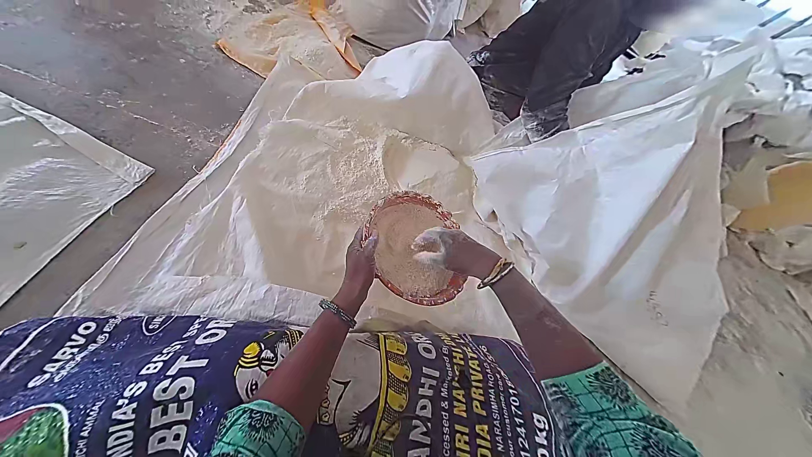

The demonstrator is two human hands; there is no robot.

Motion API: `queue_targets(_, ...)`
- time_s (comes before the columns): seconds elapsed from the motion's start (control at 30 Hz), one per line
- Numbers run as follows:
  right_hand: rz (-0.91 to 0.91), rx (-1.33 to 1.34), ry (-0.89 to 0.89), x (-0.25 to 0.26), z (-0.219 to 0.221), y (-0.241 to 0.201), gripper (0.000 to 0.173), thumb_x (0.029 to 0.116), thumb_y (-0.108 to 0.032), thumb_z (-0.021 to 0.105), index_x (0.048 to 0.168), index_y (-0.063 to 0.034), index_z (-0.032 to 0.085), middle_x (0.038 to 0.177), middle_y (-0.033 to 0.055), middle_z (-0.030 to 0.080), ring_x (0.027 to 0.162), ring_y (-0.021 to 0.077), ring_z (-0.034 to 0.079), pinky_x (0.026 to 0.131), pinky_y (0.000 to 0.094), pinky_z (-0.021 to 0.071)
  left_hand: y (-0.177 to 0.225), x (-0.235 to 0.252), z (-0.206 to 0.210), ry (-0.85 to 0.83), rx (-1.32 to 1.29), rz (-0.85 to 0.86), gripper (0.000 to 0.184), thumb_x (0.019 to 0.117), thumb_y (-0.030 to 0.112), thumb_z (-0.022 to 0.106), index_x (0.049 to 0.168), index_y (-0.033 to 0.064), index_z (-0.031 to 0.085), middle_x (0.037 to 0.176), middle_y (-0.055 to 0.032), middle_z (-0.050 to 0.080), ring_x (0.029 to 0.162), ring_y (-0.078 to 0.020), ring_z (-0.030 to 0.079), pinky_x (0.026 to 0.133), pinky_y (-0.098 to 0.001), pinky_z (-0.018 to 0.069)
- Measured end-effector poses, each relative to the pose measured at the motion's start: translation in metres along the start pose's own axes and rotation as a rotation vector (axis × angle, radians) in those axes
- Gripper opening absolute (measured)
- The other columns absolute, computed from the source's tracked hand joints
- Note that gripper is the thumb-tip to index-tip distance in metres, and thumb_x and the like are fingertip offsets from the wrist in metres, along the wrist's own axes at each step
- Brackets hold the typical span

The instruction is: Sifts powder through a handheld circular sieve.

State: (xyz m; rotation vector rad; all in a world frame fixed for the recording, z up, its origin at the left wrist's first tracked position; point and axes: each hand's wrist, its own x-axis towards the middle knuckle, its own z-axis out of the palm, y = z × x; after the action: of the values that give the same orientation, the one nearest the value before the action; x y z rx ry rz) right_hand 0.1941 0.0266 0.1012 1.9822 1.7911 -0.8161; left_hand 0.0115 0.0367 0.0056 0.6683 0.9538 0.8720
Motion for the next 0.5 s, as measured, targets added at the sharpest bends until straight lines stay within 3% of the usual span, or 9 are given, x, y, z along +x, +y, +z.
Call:
queue_targets(0.07,0.041,-0.024,-0.138,0.002,0.005,-0.003,0.069,0.0930,-0.029,0.076,0.148,0.0011,0.048,0.148,0.0288,0.049,0.140,0.0428,0.046,0.117,0.0558,0.0333,0.002,0.000,0.000,0.051,-0.022,-0.045,0.046,0.1093,0.015,0.041,0.153,-0.0018,0.037,0.151,-0.0234,0.044,0.130,-0.0235,0.049,0.105,-0.0397,0.0420)
queue_targets(0.13,0.052,-0.011,-0.188,0.004,0.023,-0.010,0.076,0.0896,-0.019,0.078,0.152,0.0044,0.041,0.151,0.0326,0.043,0.143,0.0459,0.041,0.118,0.0573,0.0318,-0.001,0.003,0.002,0.070,-0.046,-0.086,0.047,0.1093,0.015,0.041,0.153,0.0001,0.037,0.152,-0.0224,0.043,0.132,-0.0253,0.049,0.106,-0.0422,0.0419)
queue_targets(0.2,0.065,0.058,-0.161,0.004,0.036,-0.029,0.059,0.0960,-0.009,0.067,0.149,0.0064,0.045,0.151,0.0313,0.045,0.145,0.0429,0.041,0.121,0.0530,0.0288,-0.009,0.003,0.006,0.061,-0.061,-0.164,0.049,0.1098,0.017,0.041,0.156,0.0049,0.033,0.153,-0.0223,0.041,0.131,-0.0291,0.050,0.102,-0.0470,0.0453)
queue_targets(0.23,0.055,0.096,-0.092,0.006,0.040,-0.036,0.048,0.0980,-0.005,0.061,0.143,0.0079,0.052,0.146,0.0306,0.052,0.141,0.0413,0.046,0.120,0.0506,0.0314,-0.012,0.004,0.008,0.057,-0.063,-0.188,0.050,0.1098,0.019,0.041,0.158,0.0072,0.031,0.152,-0.0236,0.042,0.128,-0.0323,0.052,0.096,-0.0510,0.0482)
queue_targets(0.3,0.002,0.120,0.122,0.020,0.042,-0.039,0.031,0.0976,0.001,0.054,0.126,0.0103,0.064,0.127,0.0296,0.064,0.126,0.0401,0.059,0.111,0.0497,0.0408,-0.014,0.005,0.009,0.045,-0.067,-0.172,0.050,0.1096,0.019,0.041,0.158,0.0078,0.031,0.149,-0.0236,0.045,0.123,-0.0310,0.055,0.094,-0.0489,0.0498)
queue_targets(0.4,0.084,0.219,0.327,0.038,0.025,-0.018,0.032,0.1026,-0.006,0.053,0.130,0.0024,0.067,0.131,0.0248,0.066,0.129,0.0381,0.059,0.114,0.0510,0.0412,-0.010,0.004,0.006,0.033,-0.081,-0.100,0.050,0.1094,0.015,0.039,0.157,0.0027,0.030,0.152,-0.0224,0.042,0.130,-0.0247,0.051,0.104,-0.0404,0.0446)
queue_targets(0.5,0.007,0.303,0.260,0.049,0.017,-0.004,0.044,0.1046,-0.019,0.056,0.143,0.0031,0.055,0.142,0.0249,0.059,0.136,0.0361,0.054,0.117,0.0488,0.0377,-0.007,0.007,0.005,0.003,-0.063,-0.066,0.049,0.1096,0.015,0.039,0.156,0.0006,0.032,0.153,-0.0219,0.042,0.132,-0.0225,0.050,0.107,-0.0382,0.0425)
